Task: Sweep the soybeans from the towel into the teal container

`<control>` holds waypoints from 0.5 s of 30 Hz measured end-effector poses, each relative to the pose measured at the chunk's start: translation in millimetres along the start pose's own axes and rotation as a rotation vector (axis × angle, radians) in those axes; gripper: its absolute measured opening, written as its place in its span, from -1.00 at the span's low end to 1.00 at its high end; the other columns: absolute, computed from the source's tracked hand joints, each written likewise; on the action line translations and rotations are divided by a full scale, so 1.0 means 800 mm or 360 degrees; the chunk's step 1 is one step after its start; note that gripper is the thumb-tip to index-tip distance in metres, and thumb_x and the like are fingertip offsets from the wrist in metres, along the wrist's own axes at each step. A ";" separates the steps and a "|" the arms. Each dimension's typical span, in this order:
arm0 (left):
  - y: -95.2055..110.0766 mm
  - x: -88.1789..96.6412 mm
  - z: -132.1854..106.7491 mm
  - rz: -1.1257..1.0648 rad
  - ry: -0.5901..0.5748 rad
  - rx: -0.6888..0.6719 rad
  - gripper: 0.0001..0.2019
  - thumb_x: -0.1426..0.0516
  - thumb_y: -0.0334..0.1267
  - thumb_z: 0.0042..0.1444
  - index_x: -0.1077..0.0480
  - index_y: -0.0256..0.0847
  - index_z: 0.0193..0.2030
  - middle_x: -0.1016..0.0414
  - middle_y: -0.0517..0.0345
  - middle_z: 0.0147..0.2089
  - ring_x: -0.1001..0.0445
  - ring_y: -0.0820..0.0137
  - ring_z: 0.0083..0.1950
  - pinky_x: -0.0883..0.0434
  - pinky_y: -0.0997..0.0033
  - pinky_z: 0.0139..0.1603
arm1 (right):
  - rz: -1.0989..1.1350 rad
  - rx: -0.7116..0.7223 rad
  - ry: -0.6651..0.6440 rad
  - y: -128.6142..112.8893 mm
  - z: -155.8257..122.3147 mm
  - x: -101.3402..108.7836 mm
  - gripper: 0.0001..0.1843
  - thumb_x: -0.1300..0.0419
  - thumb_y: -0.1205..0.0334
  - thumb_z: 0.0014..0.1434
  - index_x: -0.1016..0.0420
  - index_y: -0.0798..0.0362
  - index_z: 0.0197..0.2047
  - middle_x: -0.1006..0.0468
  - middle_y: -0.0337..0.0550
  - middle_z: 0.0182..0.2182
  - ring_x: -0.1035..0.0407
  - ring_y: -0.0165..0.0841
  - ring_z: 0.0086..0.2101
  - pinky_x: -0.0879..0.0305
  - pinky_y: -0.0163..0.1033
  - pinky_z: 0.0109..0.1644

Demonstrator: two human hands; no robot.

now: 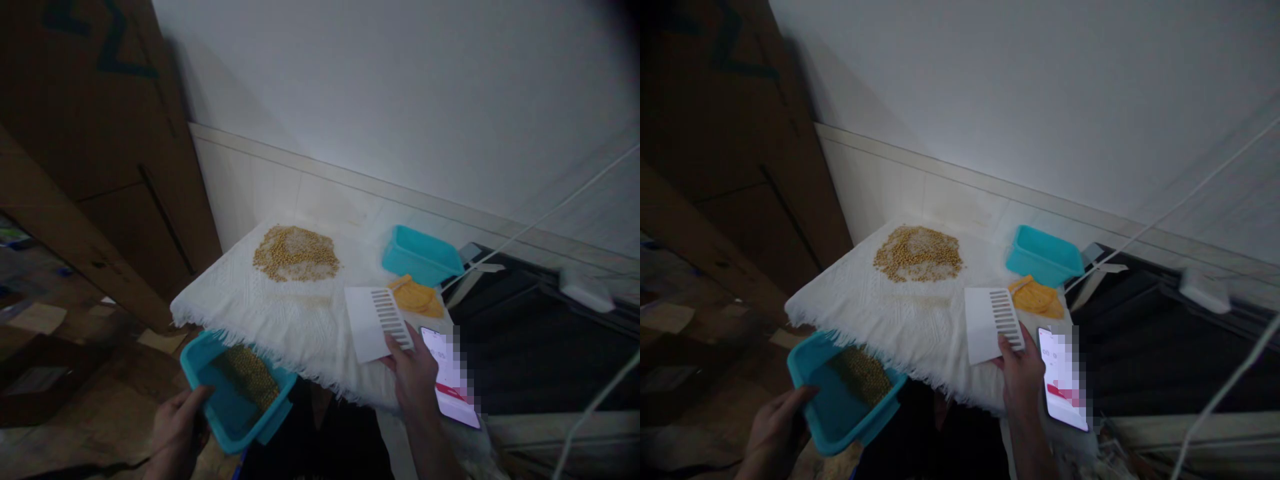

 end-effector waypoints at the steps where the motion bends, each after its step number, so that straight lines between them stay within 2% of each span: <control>1: -0.004 0.001 0.001 -0.0061 -0.0006 0.0061 -0.62 -0.22 0.04 -0.23 -0.19 -0.13 -0.75 -0.11 0.37 -0.88 -0.09 0.48 -0.84 -0.03 0.49 -0.83 | 0.0005 -0.0013 -0.0009 0.000 -0.001 -0.005 -0.21 -0.39 0.06 -0.18 -0.35 0.02 0.15 -0.58 -0.06 -0.18 -0.50 -0.21 -0.32 -0.50 -0.16 -0.40; 3: -0.010 0.001 0.002 -0.0157 -0.0028 0.0169 -0.61 -0.24 0.01 -0.26 -0.18 -0.14 -0.77 -0.11 0.37 -0.90 -0.08 0.49 -0.85 0.00 0.51 -0.83 | 0.0037 -0.0030 -0.0062 -0.004 0.001 -0.017 -0.21 -0.39 0.08 -0.19 -0.35 0.04 0.15 -0.58 -0.05 -0.18 -0.50 -0.20 -0.30 -0.50 -0.15 -0.40; 8: -0.005 0.003 0.002 -0.0159 -0.0014 0.0175 -0.61 -0.25 0.00 -0.28 -0.19 -0.15 -0.79 -0.15 0.33 -0.91 -0.09 0.48 -0.86 0.00 0.51 -0.84 | 0.0134 -0.0028 -0.0185 -0.017 0.007 -0.042 -0.29 -0.37 0.13 -0.16 -0.38 0.06 0.10 -0.57 -0.05 -0.16 -0.50 -0.20 -0.27 -0.51 -0.16 -0.40; 15: -0.006 0.013 0.007 -0.0153 0.0028 0.0180 -0.62 -0.24 0.01 -0.28 -0.22 -0.16 -0.79 -0.13 0.33 -0.91 -0.07 0.49 -0.85 0.00 0.50 -0.83 | 0.0106 -0.0140 -0.0179 -0.009 -0.005 -0.043 -0.28 -0.42 0.15 -0.22 -0.34 0.06 0.04 -0.57 -0.14 -0.26 -0.51 -0.23 -0.36 -0.53 -0.11 -0.41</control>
Point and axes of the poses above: each hand's wrist, its own z-axis towards the middle knuckle, its own x-axis out of the back of the hand, y = z × x, the point moved 8 cm from there along z, towards the middle knuckle
